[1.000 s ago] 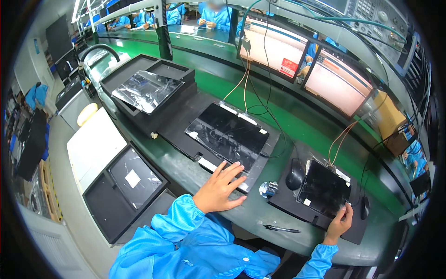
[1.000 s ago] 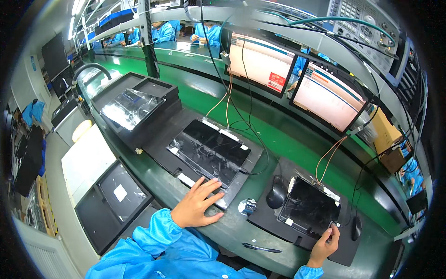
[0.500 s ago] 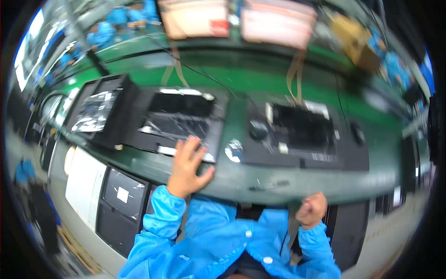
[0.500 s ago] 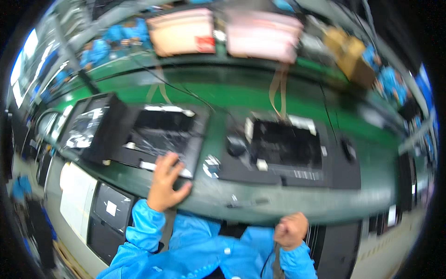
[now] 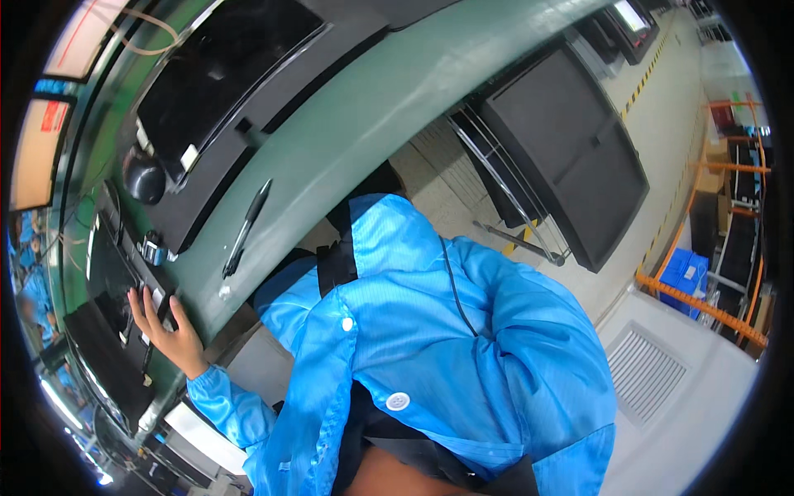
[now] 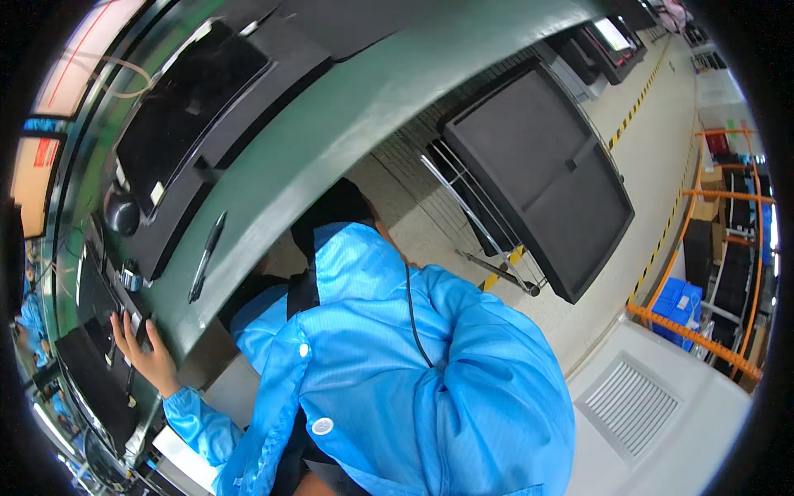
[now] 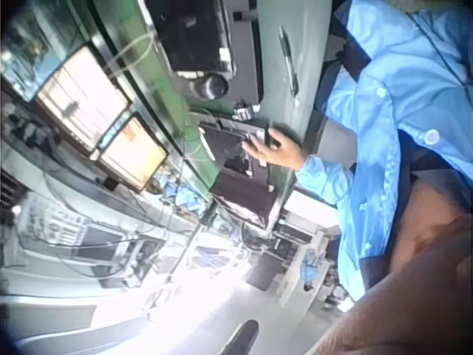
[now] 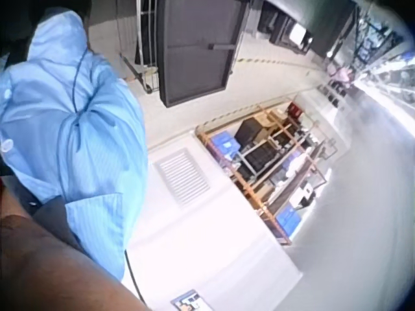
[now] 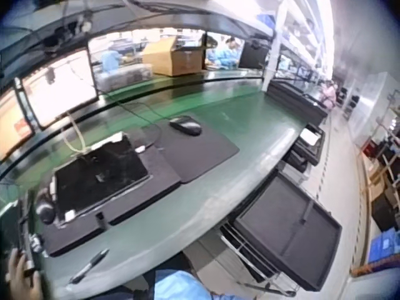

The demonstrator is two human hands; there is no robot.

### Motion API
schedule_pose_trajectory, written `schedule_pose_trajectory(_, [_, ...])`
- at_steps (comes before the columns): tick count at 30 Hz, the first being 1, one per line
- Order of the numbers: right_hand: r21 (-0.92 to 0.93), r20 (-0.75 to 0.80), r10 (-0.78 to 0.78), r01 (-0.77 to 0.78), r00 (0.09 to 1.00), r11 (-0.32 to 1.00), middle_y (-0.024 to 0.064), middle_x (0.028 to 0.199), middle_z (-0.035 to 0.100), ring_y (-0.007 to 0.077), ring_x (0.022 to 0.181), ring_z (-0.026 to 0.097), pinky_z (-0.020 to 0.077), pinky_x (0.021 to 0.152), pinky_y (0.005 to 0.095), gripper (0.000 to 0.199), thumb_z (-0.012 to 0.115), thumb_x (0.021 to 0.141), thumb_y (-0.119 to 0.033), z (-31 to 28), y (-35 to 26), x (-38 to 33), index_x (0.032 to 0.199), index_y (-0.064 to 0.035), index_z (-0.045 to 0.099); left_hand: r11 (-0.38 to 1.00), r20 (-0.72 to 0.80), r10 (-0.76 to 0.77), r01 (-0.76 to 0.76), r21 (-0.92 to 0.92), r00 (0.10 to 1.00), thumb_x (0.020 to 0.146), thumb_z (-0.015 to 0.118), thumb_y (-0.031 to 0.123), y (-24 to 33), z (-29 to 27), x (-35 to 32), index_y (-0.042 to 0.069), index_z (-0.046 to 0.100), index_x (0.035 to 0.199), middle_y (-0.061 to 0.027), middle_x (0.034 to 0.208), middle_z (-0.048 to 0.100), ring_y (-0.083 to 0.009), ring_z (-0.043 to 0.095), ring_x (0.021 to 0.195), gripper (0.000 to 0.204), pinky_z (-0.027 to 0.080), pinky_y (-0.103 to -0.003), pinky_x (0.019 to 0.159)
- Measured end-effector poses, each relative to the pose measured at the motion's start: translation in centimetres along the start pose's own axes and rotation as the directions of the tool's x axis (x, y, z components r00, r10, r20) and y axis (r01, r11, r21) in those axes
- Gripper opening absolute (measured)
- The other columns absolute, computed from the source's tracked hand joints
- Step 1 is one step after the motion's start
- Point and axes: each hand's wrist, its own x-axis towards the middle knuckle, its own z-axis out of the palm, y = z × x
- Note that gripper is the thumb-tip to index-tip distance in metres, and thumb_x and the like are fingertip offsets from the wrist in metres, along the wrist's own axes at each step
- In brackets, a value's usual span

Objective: Handling and testing electronic tablets at a factory workstation.

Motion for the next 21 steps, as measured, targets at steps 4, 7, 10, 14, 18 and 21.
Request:
schedule_pose_trajectory(4, [0.007,0.062,0.027,-0.027,0.998,1.0,0.0199,0.127,0.068,0.0351,0.115,0.065,0.0508,0.102,0.0416,0.045,0.057,0.101,-0.034,0.7,1.1,-0.6,0.133,-0.0031,0.063,0.999,-0.001,-0.019,0.019,0.025,1.0,0.098,0.068,0.016,0.4,-0.1,0.2,0.004,0.061,0.14,-0.0141,0.158,0.046,-0.0338,0.043,0.146,0.044,0.032,-0.047,0.12])
schedule_pose_trajectory(7, [0.007,0.099,0.027,-0.028,0.995,1.0,0.0198,0.129,0.067,0.0348,0.117,0.064,0.0503,0.103,0.0418,0.047,0.057,0.101,-0.035,1.2,0.8,-1.0,0.134,-0.0029,0.062,0.998,-0.004,-0.003,0.003,0.06,1.0,0.094,0.068,0.006,0.9,-0.1,0.3,-0.001,0.061,0.136,-0.0185,0.156,0.046,-0.0373,0.044,0.144,0.043,0.034,-0.047,0.119])
schedule_pose_trajectory(10, [-0.02,0.143,-0.045,0.048,0.989,0.999,0.0197,0.131,0.066,0.0345,0.118,0.064,0.0498,0.104,0.042,0.048,0.057,0.101,-0.036,1.6,-0.3,-1.3,0.136,-0.0027,0.061,1.0,-0.043,-0.029,0.029,-0.002,0.999,0.087,0.071,0.003,1.2,-0.7,0.0,-0.002,0.062,0.132,-0.0222,0.152,0.05,-0.0408,0.044,0.144,0.047,0.033,-0.048,0.12])
schedule_pose_trajectory(14, [-0.007,0.21,-0.124,0.129,0.97,0.992,0.0196,0.133,0.065,0.0341,0.12,0.063,0.0491,0.105,0.0422,0.051,0.056,0.102,-0.037,1.2,-1.9,-0.7,0.139,-0.0025,0.059,0.993,-0.042,-0.108,0.106,-0.045,0.993,0.083,0.076,0.007,1.7,-1.1,-0.1,0.0,0.063,0.13,-0.0213,0.154,0.047,-0.0414,0.042,0.146,0.049,0.033,-0.048,0.12])
schedule_pose_trajectory(18, [0.099,0.289,-0.124,0.099,0.949,0.99,0.0194,0.136,0.064,0.0336,0.122,0.062,0.0484,0.106,0.0424,0.053,0.055,0.102,-0.038,0.0,-3.6,-0.3,0.141,-0.0023,0.057,0.989,-0.039,-0.148,0.147,-0.029,0.988,0.08,0.076,0.006,2.1,-1.5,0.3,-0.001,0.063,0.127,-0.02,0.153,0.048,-0.042,0.04,0.147,0.05,0.033,-0.05,0.121])
schedule_pose_trajectory(21, [0.255,0.383,-0.131,0.032,0.915,0.966,0.0194,0.138,0.063,0.0333,0.124,0.061,0.0479,0.107,0.0426,0.054,0.055,0.102,-0.039,-1.1,-5.2,-1.0,0.143,-0.0021,0.056,0.995,-0.089,-0.093,0.091,-0.034,0.992,0.078,0.077,0.008,2.1,-1.8,0.2,-0.001,0.064,0.126,-0.0205,0.153,0.048,-0.0422,0.041,0.146,0.051,0.031,-0.052,0.122])
